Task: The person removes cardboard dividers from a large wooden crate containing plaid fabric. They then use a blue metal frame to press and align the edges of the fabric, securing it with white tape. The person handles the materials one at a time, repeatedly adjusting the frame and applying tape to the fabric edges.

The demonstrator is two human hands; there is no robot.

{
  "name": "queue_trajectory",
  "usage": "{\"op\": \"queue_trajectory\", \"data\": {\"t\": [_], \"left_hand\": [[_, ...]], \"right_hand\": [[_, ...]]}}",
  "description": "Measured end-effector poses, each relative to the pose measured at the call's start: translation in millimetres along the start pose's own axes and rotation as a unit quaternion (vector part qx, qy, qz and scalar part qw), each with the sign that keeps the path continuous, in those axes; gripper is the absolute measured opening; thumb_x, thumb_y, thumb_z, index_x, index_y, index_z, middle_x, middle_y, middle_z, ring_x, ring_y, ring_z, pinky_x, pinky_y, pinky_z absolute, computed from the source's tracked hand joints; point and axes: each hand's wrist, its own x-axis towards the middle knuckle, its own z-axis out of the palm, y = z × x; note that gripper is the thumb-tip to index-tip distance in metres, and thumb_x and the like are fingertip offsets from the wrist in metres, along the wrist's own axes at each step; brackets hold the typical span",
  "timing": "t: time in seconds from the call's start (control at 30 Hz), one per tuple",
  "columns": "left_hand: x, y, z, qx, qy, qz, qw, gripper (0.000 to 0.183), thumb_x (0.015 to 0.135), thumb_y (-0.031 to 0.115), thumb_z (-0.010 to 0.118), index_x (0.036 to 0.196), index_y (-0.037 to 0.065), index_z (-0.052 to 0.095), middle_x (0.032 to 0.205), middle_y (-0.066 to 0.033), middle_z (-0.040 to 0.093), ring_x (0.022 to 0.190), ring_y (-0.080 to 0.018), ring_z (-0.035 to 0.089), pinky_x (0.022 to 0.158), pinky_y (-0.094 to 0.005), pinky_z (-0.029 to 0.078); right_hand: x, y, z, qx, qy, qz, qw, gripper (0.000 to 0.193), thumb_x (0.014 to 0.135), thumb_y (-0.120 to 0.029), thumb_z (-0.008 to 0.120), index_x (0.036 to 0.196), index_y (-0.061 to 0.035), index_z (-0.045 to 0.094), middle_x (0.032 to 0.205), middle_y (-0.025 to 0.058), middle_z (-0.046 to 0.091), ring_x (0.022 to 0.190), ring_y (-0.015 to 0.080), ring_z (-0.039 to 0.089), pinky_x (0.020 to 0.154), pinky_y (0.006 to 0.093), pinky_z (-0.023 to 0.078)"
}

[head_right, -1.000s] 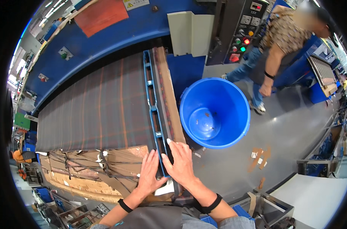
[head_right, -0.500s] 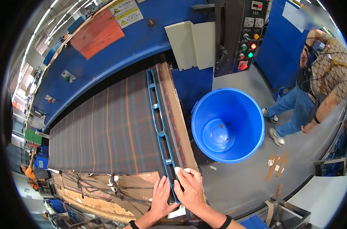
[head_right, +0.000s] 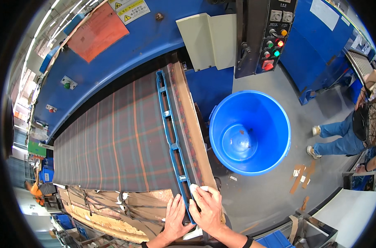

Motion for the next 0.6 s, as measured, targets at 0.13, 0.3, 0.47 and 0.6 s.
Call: {"op": "queue_trajectory", "data": {"t": [0.13,0.3,0.47,0.6], "left_hand": [[0.4,1.1,-1.2,-0.008,-0.002,-0.005,1.000,0.106,0.068,0.021,0.091,0.153,-0.008,0.034,0.160,-0.0275,0.038,0.151,-0.0424,0.033,0.122,-0.0605,0.023],[1.7,0.6,-0.8,-0.010,0.005,-0.002,1.000,0.106,0.069,0.021,0.090,0.154,-0.006,0.033,0.160,-0.0265,0.038,0.151,-0.0422,0.033,0.123,-0.0598,0.023],[-0.5,1.7,-2.1,-0.017,0.008,0.011,1.000,0.109,0.070,0.020,0.088,0.157,-0.005,0.028,0.163,-0.0250,0.034,0.153,-0.0416,0.029,0.125,-0.0587,0.020],[7.1,-1.8,0.5,-0.019,0.025,0.016,0.999,0.112,0.069,0.022,0.085,0.160,-0.005,0.025,0.161,-0.0242,0.036,0.152,-0.0429,0.029,0.125,-0.0593,0.020]], "right_hand": [[-1.6,0.8,1.2,-0.004,0.003,0.000,1.000,0.041,0.080,-0.006,0.074,0.120,0.0032,0.071,0.121,0.0141,0.070,0.113,0.0343,0.058,0.099,0.0460,0.045],[-0.7,0.4,1.2,0.003,0.009,0.005,1.000,0.041,0.082,-0.007,0.074,0.122,0.0018,0.071,0.122,0.0124,0.070,0.115,0.0324,0.058,0.098,0.0455,0.045],[-3.7,1.4,-7.8,0.047,0.012,0.003,0.999,0.031,0.097,-0.007,0.060,0.126,0.0013,0.067,0.123,0.0152,0.069,0.114,0.0372,0.057,0.102,0.0456,0.047],[-5.2,16.2,-6.9,0.088,0.066,0.014,0.994,0.024,0.102,-0.005,0.053,0.122,0.0016,0.065,0.120,0.0168,0.068,0.115,0.0376,0.058,0.101,0.0458,0.047]]}}
